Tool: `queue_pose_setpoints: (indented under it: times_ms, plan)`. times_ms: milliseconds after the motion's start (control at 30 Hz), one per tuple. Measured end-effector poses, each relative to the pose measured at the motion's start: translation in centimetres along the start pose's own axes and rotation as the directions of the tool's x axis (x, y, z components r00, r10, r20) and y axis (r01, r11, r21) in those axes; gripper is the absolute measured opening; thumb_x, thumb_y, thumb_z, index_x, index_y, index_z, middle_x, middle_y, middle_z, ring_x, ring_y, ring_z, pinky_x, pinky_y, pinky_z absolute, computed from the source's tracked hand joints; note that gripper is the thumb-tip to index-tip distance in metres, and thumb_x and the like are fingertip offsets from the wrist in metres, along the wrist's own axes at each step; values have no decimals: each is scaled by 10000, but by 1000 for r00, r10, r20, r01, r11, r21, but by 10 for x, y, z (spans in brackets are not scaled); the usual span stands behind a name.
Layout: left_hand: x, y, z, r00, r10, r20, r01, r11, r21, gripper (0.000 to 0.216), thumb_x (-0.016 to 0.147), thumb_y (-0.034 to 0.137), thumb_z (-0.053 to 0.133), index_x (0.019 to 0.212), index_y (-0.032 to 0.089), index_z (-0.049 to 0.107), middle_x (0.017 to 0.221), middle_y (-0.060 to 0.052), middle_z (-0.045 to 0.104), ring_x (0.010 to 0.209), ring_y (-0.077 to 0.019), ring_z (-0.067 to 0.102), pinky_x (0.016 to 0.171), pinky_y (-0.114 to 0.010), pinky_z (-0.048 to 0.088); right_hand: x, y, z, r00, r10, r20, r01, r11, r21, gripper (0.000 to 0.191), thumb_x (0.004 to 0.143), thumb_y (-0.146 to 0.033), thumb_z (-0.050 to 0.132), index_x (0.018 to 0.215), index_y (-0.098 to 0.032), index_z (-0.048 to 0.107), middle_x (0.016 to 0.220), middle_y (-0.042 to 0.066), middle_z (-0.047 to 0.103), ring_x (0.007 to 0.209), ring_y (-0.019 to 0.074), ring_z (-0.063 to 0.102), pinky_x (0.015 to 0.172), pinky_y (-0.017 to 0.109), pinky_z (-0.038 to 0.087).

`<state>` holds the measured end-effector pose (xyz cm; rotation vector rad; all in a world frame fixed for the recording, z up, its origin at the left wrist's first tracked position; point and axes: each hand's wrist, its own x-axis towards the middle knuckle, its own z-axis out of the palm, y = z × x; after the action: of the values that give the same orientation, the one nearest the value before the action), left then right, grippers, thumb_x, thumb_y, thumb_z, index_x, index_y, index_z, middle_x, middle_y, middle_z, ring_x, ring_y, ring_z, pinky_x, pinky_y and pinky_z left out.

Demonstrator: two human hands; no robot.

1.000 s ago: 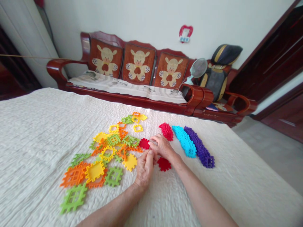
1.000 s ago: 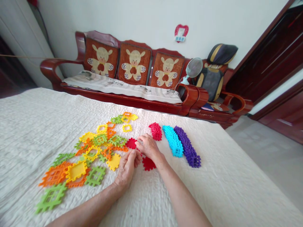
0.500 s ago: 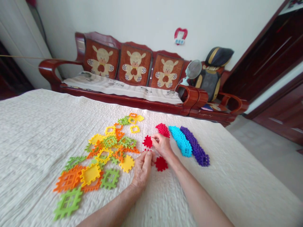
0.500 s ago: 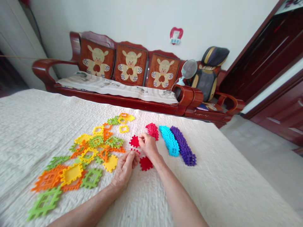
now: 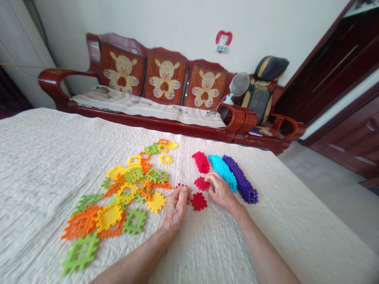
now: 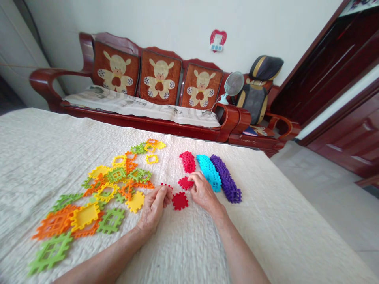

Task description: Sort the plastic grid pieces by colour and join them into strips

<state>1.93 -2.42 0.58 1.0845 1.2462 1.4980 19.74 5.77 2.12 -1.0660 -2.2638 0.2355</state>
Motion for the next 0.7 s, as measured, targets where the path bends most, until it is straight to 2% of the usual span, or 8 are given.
queue_pose_setpoints:
  times_ms: [100, 200, 267, 433, 533, 700]
  plan:
    - [0, -1, 0, 1000, 1, -3, -1, 1000, -5, 418, 887, 486, 413, 659, 171, 566, 605, 2, 524, 573, -117, 473, 552, -226, 373, -2, 3, -4, 995, -38, 93, 36, 999, 24, 579, 569, 20, 390, 1081, -192, 560, 1194, 87, 572, 1182, 203, 503, 1027, 419, 397]
    - [0, -2, 0, 1000, -4, -1, 4, 1000, -11, 419, 886, 484, 418, 648, 170, 559, 600, 3, 529, 564, -115, 475, 549, -225, 376, 1, 1, -5, 981, -60, 184, 56, 998, 28, 663, 576, 13, 393, 1190, -192, 535, 1334, 88, 511, 1270, 201, 440, 1077, 431, 349]
    - [0, -2, 0, 1000, -3, 6, 3, 1000, -10, 415, 886, 481, 420, 647, 170, 556, 598, 4, 527, 563, -114, 475, 549, -225, 376, 3, -1, -4, 974, -69, 218, 67, 998, 17, 672, 582, 6, 403, 1213, -186, 533, 1352, 92, 504, 1278, 204, 433, 1085, 435, 341]
    - [0, 1, 0, 1000, 3, 17, -3, 1000, 4, 413, 889, 473, 417, 641, 173, 555, 600, 3, 525, 568, -115, 473, 555, -226, 376, 6, -6, -2, 964, -66, 256, 71, 997, -12, 579, 640, -20, 449, 1177, -197, 571, 1242, 84, 586, 1200, 209, 498, 1045, 414, 387]
    - [0, 0, 0, 1000, 2, 22, -2, 1000, 11, 414, 889, 477, 417, 650, 172, 564, 601, 3, 532, 570, -118, 480, 556, -228, 378, 5, -4, -5, 968, -51, 247, 57, 998, -18, 536, 661, -47, 489, 1165, -207, 576, 1229, 81, 584, 1166, 207, 522, 1015, 399, 414]
    - [0, -2, -1, 1000, 14, 25, -14, 1000, 17, 415, 892, 478, 416, 662, 171, 576, 612, 4, 546, 577, -118, 486, 564, -230, 379, 10, 4, -12, 996, -30, 87, 41, 992, -123, 523, 702, -81, 514, 1209, -206, 546, 1256, 91, 563, 1186, 226, 505, 1014, 424, 406]
